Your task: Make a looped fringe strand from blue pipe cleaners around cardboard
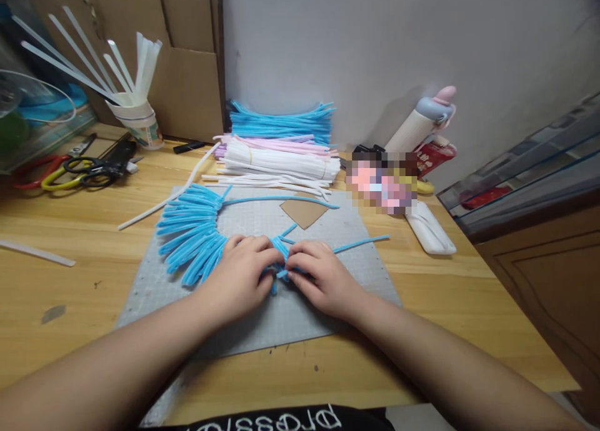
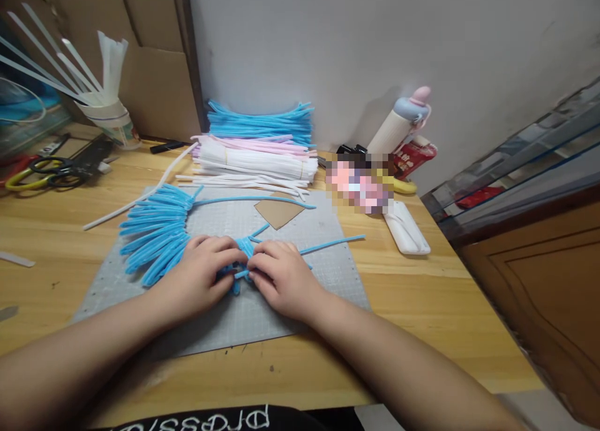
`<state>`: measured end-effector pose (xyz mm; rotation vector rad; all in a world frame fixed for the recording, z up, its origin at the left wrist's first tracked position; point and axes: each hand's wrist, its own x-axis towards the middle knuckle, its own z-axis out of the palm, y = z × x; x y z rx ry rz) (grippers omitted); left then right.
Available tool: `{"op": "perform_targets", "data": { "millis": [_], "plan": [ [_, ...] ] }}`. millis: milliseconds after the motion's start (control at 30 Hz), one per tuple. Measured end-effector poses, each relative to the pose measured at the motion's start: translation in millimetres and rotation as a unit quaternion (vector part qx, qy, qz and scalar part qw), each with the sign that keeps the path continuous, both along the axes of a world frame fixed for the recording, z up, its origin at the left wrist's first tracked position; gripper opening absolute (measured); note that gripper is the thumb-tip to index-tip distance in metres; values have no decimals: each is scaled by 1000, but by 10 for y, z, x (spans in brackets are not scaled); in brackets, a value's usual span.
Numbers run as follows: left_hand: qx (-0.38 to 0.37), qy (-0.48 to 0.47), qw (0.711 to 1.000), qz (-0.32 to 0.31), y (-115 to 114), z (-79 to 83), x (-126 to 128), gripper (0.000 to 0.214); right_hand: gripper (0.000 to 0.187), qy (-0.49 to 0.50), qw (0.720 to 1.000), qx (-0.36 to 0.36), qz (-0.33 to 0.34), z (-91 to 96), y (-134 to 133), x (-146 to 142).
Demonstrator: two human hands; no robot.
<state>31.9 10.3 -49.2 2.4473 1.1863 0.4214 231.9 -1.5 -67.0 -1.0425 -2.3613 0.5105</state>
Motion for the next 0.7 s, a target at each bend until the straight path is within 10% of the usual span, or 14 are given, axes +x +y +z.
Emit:
{"op": "perform_targets", "data": {
  "millis": [700],
  "plan": [
    [-20,-31,999,-1,-40,-10,-46,34,8,-64,998,19,-4,-40,19,-12]
  ]
}}
